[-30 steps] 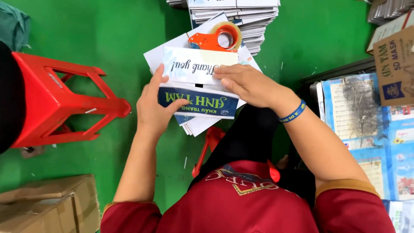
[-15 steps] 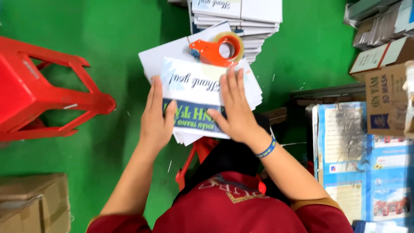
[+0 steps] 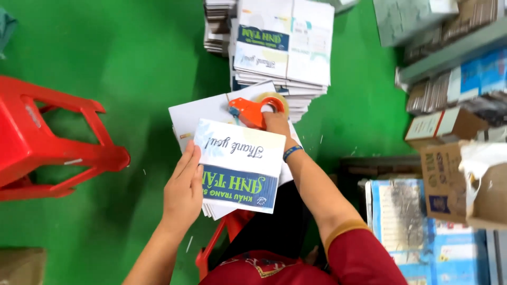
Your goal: Manually placing stacks of face masks into plastic pouches and packing those pouches into cardboard boxes.
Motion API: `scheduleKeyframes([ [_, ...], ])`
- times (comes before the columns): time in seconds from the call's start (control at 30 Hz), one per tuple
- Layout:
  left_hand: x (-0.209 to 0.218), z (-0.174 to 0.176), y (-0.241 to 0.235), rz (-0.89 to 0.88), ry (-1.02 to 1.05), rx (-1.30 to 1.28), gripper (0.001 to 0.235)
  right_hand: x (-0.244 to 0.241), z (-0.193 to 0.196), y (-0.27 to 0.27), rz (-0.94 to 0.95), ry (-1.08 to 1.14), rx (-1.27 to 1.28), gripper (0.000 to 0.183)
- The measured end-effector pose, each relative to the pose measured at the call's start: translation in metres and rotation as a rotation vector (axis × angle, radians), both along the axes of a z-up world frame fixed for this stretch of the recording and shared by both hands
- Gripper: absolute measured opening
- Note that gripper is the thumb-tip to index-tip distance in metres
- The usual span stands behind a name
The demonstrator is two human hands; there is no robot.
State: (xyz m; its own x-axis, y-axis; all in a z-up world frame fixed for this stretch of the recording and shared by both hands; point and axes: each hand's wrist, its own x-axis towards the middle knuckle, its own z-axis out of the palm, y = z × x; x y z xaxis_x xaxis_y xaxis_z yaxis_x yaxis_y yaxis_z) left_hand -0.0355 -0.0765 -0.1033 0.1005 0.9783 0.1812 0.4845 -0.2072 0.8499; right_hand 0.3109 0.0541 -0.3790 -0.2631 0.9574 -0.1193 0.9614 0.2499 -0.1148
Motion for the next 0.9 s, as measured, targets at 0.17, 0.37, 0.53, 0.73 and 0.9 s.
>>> scheduleKeyframes([
  [0.17,-0.001,-0.005,-0.002,-0.012,-0.018,-0.012,0.037,0.005,0.196,-0.027,-0.627,0.597,-0.165,0.053],
  [0.37,0.004,-0.012,0.025,-0.092,-0.018,0.071,0.038,0.034,0.379,-0.132,-0.384,1.289,-0.118,0.042],
  [0.53,0.007,-0.018,0.024,-0.114,-0.007,0.103,0.039,-0.057,0.396,-0.143,-0.485,0.849,-0.216,0.041],
  [0.73,0.015,0.021,0.013,0.113,0.236,0.343,0.040,-0.069,0.388,-0.141,-0.346,0.823,-0.162,0.038],
  [0.9,0.030,0.016,0.034,-0.009,-0.474,-0.454,0.046,-0.049,0.372,-0.145,-0.389,0.904,-0.235,0.035],
])
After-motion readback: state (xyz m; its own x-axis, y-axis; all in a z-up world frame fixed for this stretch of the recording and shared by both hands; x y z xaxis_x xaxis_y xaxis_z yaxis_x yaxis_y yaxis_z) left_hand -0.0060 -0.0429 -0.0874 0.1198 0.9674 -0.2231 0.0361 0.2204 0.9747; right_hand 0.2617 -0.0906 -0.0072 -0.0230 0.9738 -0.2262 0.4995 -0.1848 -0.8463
